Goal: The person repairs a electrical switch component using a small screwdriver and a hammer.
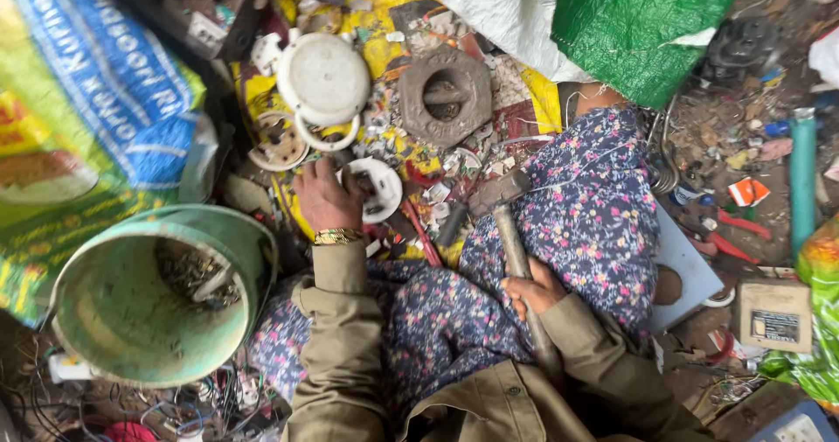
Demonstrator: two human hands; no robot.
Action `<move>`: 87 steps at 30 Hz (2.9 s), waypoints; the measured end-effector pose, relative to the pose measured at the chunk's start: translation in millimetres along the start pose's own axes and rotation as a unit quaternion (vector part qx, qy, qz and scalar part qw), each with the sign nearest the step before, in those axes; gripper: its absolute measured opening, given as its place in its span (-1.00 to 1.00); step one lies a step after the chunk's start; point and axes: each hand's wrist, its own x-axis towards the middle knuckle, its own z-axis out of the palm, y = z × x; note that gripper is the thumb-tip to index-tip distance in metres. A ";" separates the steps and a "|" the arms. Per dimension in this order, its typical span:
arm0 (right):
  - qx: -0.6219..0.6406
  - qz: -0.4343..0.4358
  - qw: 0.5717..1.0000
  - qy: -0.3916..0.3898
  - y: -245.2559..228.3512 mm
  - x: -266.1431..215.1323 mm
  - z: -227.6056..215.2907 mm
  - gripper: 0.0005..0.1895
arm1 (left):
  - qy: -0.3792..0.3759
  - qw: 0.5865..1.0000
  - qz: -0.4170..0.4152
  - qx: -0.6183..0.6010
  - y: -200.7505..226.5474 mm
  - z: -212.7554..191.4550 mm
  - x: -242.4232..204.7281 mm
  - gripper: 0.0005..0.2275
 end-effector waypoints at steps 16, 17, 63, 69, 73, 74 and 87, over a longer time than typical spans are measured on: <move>0.038 0.079 0.994 -0.065 -25.6 18.6 -1.0 -0.32 | -0.099 0.983 0.102 -0.116 94.3 43.1 33.5 -0.80; 0.048 0.075 0.994 -0.057 -28.3 21.7 0.4 -0.31 | -0.103 0.983 0.107 -0.107 97.0 45.3 35.1 -0.80; -0.415 -0.472 0.752 0.198 -172.0 -3.0 -41.3 -0.75 | -0.004 0.970 0.241 -0.033 122.0 42.3 11.8 -0.60; -0.513 -0.672 0.519 -0.122 -299.9 205.3 -7.5 -0.75 | 0.011 0.969 0.213 -0.123 105.1 28.7 -24.4 -0.61; -0.540 -0.569 0.615 -0.082 -252.6 293.0 30.4 -0.57 | 0.027 0.971 0.206 -0.122 100.0 40.7 -22.9 -0.66; -0.548 -0.586 0.590 -0.088 -239.9 306.7 28.2 -0.58 | 0.029 0.971 0.205 -0.121 100.3 42.7 -23.0 -0.66; -0.164 -0.313 0.935 -0.039 -217.8 215.9 -87.5 -0.76 | -0.031 0.987 0.136 -0.074 117.4 66.2 54.0 -0.47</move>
